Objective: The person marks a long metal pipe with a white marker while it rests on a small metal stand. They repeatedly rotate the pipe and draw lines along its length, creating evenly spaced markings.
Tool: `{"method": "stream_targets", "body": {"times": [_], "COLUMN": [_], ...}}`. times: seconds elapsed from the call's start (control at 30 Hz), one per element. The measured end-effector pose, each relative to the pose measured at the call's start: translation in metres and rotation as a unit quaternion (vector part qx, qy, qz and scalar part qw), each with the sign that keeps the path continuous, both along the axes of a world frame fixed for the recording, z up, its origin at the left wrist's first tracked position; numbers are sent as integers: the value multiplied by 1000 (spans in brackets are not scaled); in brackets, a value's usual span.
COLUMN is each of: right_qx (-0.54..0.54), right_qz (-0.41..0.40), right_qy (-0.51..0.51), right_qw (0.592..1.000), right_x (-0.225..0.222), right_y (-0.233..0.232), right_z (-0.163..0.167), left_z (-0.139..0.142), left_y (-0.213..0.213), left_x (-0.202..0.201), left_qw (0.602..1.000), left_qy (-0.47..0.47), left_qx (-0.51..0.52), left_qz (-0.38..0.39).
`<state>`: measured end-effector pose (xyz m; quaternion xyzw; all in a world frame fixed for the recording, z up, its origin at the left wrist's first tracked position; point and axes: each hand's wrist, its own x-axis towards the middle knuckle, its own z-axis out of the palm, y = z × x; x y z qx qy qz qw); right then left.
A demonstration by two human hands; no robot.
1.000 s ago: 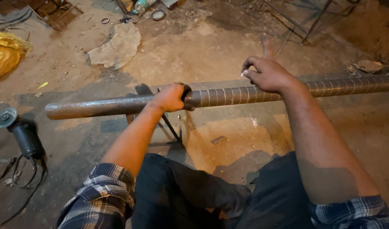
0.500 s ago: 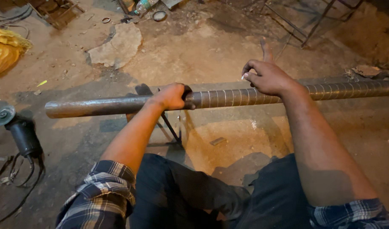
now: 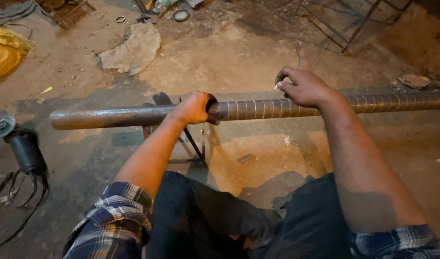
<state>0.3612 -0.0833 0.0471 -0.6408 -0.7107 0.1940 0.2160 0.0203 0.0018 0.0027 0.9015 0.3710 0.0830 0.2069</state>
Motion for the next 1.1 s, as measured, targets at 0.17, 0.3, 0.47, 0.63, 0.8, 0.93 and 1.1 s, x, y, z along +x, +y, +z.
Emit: {"method": "stream_targets", "body": {"times": [0.17, 0.3, 0.47, 0.63, 0.8, 0.93, 1.1], "right_qx": [-18, -10, 10, -19, -33, -16, 48], "right_qz": [-21, -9, 4, -16, -22, -5, 48], "right_qy": [6, 21, 16, 16, 22, 11, -10], "right_qw": [1000, 1000, 1000, 1000, 999, 1000, 998], "right_x": [-3, -8, -9, -11, -10, -1, 7], "right_y": [-2, -6, -8, -10, -9, -4, 0], "right_z": [3, 8, 10, 13, 13, 1, -11], "left_z": [-6, -9, -8, -5, -9, -13, -12], "left_y": [4, 7, 8, 8, 11, 14, 13], "left_x": [-1, 0, 1, 2, 1, 2, 1], "left_qw": [1000, 1000, 1000, 1000, 999, 999, 998], "left_qy": [5, 17, 22, 22, 39, 42, 58], "left_qx": [7, -7, -15, -9, -7, -14, -1], "left_qz": [-11, -10, -5, -10, -11, -21, -28]}}
